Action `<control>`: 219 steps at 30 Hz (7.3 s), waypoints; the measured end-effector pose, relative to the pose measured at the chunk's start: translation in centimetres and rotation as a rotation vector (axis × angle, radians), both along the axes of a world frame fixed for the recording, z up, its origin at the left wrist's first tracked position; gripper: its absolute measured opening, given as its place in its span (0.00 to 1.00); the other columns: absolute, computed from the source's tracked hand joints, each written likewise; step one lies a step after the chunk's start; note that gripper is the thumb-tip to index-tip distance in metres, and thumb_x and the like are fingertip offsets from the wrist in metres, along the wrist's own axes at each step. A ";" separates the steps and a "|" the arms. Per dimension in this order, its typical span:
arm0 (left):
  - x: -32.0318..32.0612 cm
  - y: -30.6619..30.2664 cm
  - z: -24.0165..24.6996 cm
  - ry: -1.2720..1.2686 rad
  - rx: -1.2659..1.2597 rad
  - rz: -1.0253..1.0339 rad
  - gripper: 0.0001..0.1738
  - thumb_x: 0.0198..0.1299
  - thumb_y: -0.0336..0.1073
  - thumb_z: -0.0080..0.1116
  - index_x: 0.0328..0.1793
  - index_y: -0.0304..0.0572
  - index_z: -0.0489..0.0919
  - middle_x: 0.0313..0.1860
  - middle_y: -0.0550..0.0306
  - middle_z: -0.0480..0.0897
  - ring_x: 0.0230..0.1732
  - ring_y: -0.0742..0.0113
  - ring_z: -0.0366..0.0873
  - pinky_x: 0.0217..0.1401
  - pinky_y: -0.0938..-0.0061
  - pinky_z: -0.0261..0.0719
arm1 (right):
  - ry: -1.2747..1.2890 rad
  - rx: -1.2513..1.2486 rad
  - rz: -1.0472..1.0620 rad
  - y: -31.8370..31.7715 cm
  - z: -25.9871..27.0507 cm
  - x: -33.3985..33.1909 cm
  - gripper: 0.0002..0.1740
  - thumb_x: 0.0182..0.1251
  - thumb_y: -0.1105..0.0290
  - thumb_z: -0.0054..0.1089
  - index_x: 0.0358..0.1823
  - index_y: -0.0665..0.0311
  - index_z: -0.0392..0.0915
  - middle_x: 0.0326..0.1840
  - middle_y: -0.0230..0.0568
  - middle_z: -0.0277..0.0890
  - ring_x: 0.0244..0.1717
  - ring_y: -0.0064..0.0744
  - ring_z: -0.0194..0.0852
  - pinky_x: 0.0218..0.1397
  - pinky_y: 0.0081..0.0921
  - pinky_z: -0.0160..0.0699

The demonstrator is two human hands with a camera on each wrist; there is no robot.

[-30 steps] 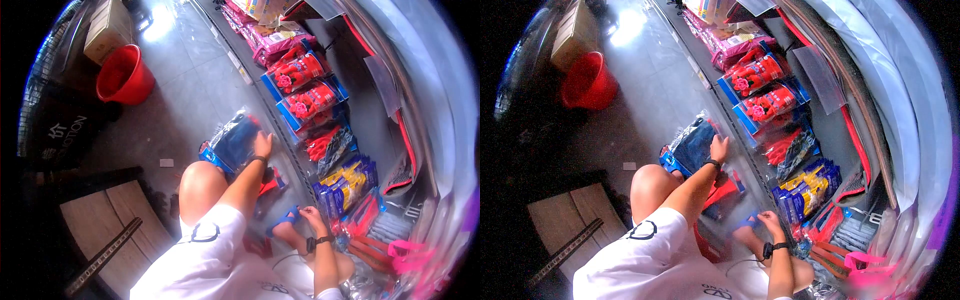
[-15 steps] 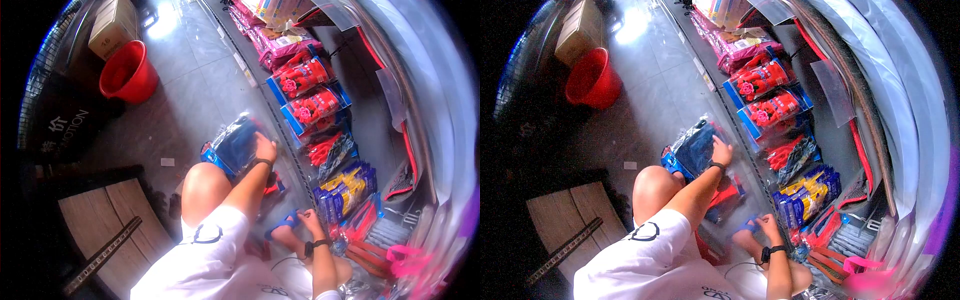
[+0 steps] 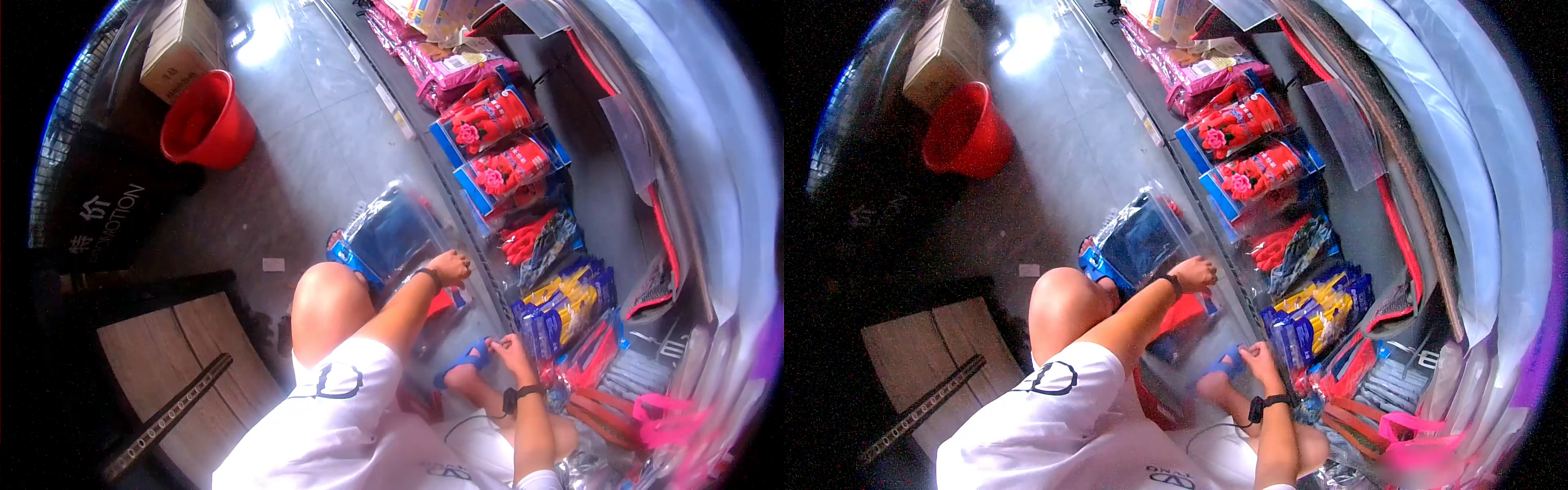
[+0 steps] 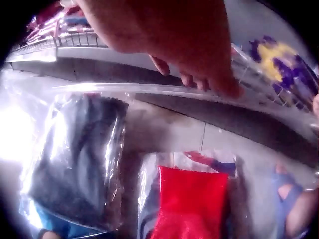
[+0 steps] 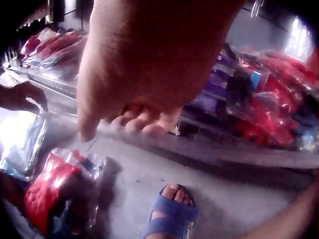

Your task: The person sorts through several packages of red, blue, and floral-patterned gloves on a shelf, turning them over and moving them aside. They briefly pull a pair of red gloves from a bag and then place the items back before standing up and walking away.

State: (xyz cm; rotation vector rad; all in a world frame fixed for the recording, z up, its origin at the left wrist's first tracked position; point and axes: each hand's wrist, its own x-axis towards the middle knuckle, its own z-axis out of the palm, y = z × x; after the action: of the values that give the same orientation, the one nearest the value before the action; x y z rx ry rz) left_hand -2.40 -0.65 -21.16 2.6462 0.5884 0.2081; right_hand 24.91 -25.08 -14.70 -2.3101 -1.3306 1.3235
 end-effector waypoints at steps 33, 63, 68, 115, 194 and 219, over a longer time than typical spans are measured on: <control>3.3 3.0 2.1 -0.166 0.177 0.138 0.05 0.55 0.35 0.55 0.36 0.50 0.81 0.39 0.62 0.79 0.48 0.63 0.77 0.54 0.68 0.77 | -0.364 0.160 0.056 1.5 2.5 -1.4 0.20 0.56 0.67 0.69 0.46 0.66 0.72 0.45 0.49 0.76 0.48 0.49 0.77 0.51 0.42 0.76; 2.6 3.8 1.5 -0.090 0.203 0.072 0.12 0.56 0.35 0.51 0.45 0.47 0.79 0.42 0.61 0.81 0.50 0.60 0.77 0.56 0.67 0.77 | -0.903 0.226 0.234 0.6 -0.1 -2.5 0.15 0.57 0.71 0.64 0.43 0.58 0.68 0.45 0.37 0.71 0.54 0.41 0.76 0.42 0.33 0.86; 2.5 3.9 1.2 -0.133 0.214 0.058 0.12 0.56 0.35 0.51 0.45 0.46 0.80 0.42 0.60 0.81 0.49 0.60 0.78 0.56 0.66 0.77 | -0.766 0.318 0.206 0.2 0.0 -1.7 0.14 0.60 0.72 0.58 0.48 0.60 0.73 0.47 0.39 0.73 0.53 0.44 0.75 0.44 0.39 0.83; 2.1 2.2 -0.2 -0.025 0.269 0.017 0.16 0.59 0.35 0.51 0.54 0.47 0.75 0.49 0.61 0.79 0.55 0.62 0.75 0.59 0.71 0.76 | -0.773 0.198 0.205 -0.5 -2.0 -2.1 0.06 0.69 0.67 0.54 0.40 0.61 0.71 0.43 0.45 0.74 0.48 0.49 0.77 0.47 0.42 0.80; 4.9 2.4 0.6 -0.021 0.100 -0.012 0.06 0.68 0.34 0.46 0.44 0.43 0.72 0.40 0.51 0.81 0.48 0.54 0.79 0.58 0.62 0.74 | -0.899 0.261 -0.040 -0.4 -1.7 -2.5 0.10 0.65 0.62 0.59 0.39 0.59 0.82 0.45 0.39 0.71 0.54 0.43 0.69 0.51 0.39 0.77; 4.0 2.5 2.1 -0.099 0.057 0.026 0.11 0.58 0.36 0.52 0.44 0.51 0.82 0.47 0.58 0.80 0.49 0.52 0.78 0.51 0.59 0.79 | -0.888 0.471 -0.236 -2.4 -3.0 -1.5 0.08 0.57 0.67 0.64 0.37 0.56 0.76 0.41 0.36 0.73 0.50 0.41 0.72 0.50 0.39 0.71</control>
State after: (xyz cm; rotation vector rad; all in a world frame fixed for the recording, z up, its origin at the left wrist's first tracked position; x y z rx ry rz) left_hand 1.61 1.81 -19.09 2.6658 0.5924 0.3669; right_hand 23.44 -27.46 -17.74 -2.6282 -1.2805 -0.1544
